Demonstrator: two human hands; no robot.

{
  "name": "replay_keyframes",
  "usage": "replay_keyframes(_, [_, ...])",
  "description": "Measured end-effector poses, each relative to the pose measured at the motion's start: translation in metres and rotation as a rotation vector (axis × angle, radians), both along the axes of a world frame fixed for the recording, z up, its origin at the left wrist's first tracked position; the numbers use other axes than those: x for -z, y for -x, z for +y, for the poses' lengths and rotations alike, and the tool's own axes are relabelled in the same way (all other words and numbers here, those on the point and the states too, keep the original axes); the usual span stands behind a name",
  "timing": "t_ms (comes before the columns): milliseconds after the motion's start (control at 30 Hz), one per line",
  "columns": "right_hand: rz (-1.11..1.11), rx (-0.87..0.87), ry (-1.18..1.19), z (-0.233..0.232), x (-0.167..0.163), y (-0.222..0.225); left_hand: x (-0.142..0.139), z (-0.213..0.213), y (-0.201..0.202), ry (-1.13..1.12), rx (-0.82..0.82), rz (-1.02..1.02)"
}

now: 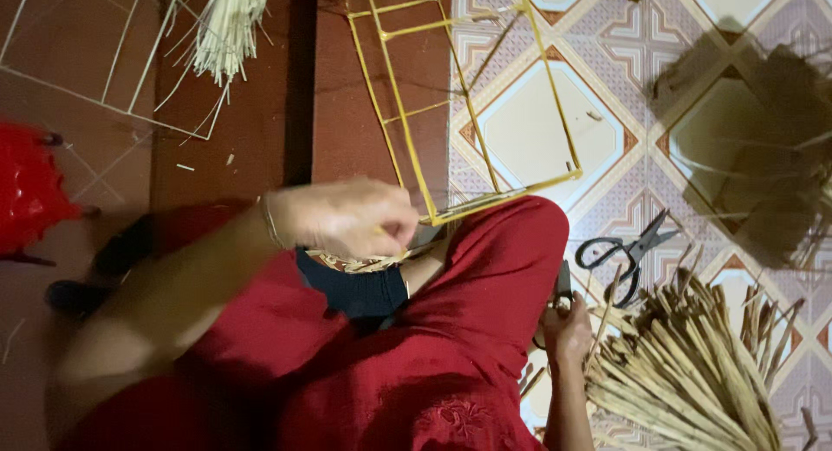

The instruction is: The person wraps a yellow plastic strip around a rectangular basket frame to reinforce its edges. They repeatedly pull the strip, press it into place, and trim excess with scissors. The frame remains on the floor throughout.

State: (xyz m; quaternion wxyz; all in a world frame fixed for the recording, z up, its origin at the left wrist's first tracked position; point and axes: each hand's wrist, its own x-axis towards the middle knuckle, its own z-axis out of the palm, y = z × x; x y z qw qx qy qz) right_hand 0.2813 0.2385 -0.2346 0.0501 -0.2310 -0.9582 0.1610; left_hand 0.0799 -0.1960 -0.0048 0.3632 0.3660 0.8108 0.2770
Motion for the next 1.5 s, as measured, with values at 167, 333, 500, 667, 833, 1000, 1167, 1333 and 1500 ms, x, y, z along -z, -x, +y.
replay_keyframes(167, [-0.11, -0.083, -0.089, 0.009, -0.004, 0.005, 0.034, 0.036, -0.045, 0.012, -0.073, 0.09])
replay_keyframes(333, [-0.643, -0.022, -0.176, 0.019, -0.02, 0.028, 0.068, 0.054, -0.059, -0.085, -0.287, 0.163])
replay_keyframes(500, [-0.365, -0.08, -0.163, 0.015, -0.05, 0.048, 0.078, 0.069, -0.066, -0.107, -0.506, 0.358])
replay_keyframes(667, [0.477, -0.435, -0.147, -0.028, -0.133, 0.079, 0.082, 0.067, -0.061, -0.143, -0.408, 0.3])
replay_keyframes(833, [0.6, -0.904, -0.044, -0.119, -0.214, 0.121, 0.069, 0.058, -0.051, -0.129, -0.299, 0.36])
replay_keyframes(1000, [0.405, -1.338, -0.139, -0.194, -0.24, 0.166, 0.041, 0.035, -0.047, 0.158, -0.205, 0.223])
replay_keyframes(1167, [0.236, -1.488, -0.221, -0.234, -0.239, 0.178, 0.01, 0.001, -0.043, 0.08, -0.206, 0.233])
replay_keyframes(1333, [0.158, -1.527, -0.258, -0.255, -0.237, 0.186, -0.024, -0.043, -0.043, -0.061, -0.249, 0.069])
replay_keyframes(1500, [0.489, -1.665, -0.037, -0.267, -0.248, 0.209, -0.048, -0.094, -0.041, -0.555, -0.564, 0.061])
